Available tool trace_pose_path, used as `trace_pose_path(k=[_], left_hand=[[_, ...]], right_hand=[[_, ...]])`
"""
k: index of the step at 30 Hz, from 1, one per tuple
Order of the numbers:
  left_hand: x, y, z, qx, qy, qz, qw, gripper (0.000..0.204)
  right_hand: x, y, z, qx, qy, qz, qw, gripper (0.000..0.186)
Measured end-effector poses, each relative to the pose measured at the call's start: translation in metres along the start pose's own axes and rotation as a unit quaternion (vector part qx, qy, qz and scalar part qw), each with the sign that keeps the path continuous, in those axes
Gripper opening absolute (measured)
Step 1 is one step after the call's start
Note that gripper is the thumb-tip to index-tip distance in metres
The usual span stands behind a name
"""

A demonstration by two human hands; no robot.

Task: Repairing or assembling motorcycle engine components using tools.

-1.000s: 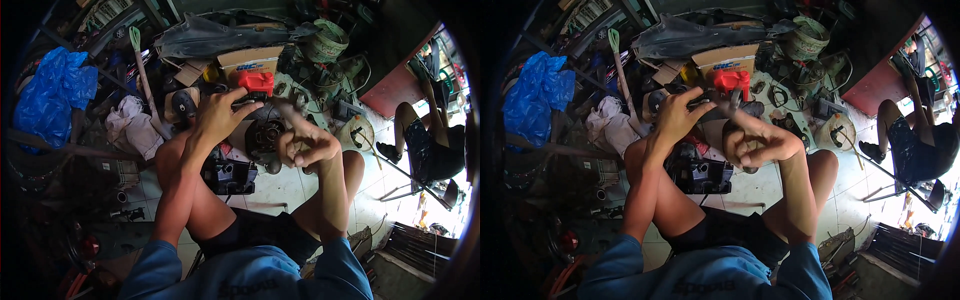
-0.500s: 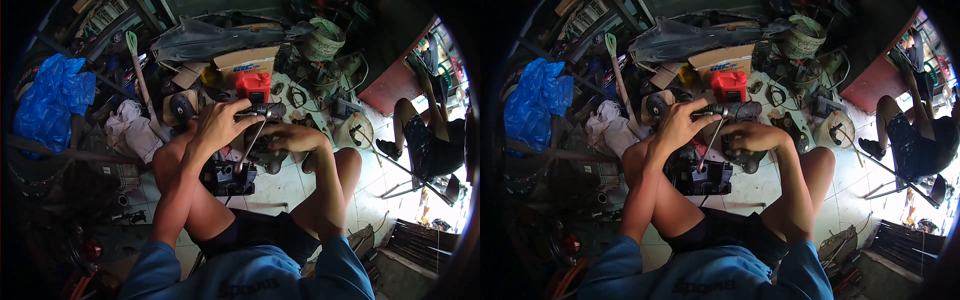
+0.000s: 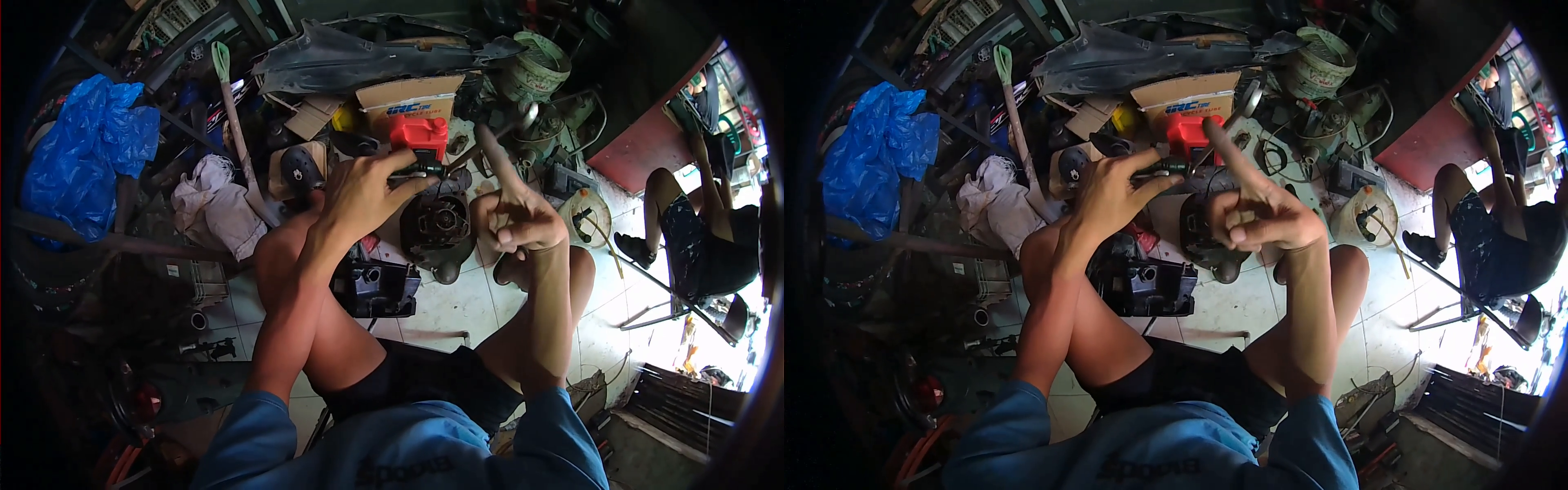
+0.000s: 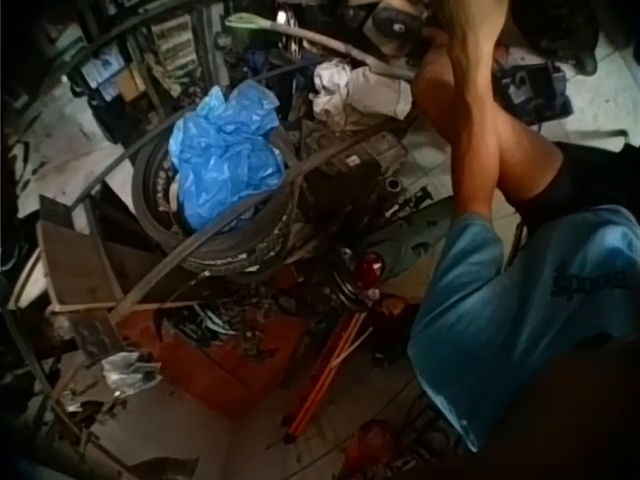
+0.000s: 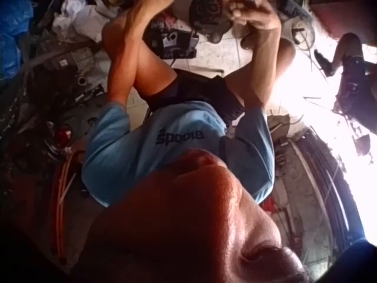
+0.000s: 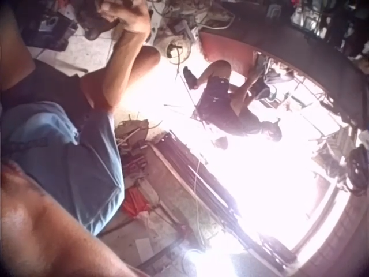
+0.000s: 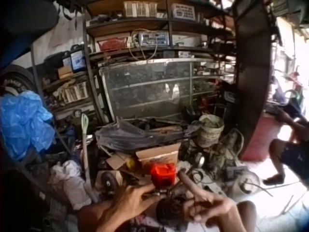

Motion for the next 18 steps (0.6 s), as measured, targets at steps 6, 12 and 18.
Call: trace_pose_path(k=[6, 12, 18], left_hand=[[0.004, 0.005, 0.008, 0.035, -0.013, 0.064, 0.997, 0.034], [0.006, 0.005, 0.004, -0.014, -0.043, 0.062, 0.997, 0.035], [-0.001, 0.003, 0.002, 0.005, 0.054, 0.034, 0.998, 0.039]], right_hand=[[-0.022, -0.004, -0.006, 0.142, 0.327, 0.188, 0.915, 0.077], [-0.042, 0.039, -0.013, 0.307, 0.143, 0.359, 0.869, 0.055], [-0.026, 0.037, -0.015, 0.222, 0.013, 0.35, 0.91, 0.05]])
Point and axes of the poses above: each hand's wrist, its own z-axis away from the middle knuckle, its own x-axis out of the palm, y = z × x, the point moved 3 cm from there along -z, towards the middle knuckle, and after that the axes turned 9 degrees about x, right-handed, at the moved point
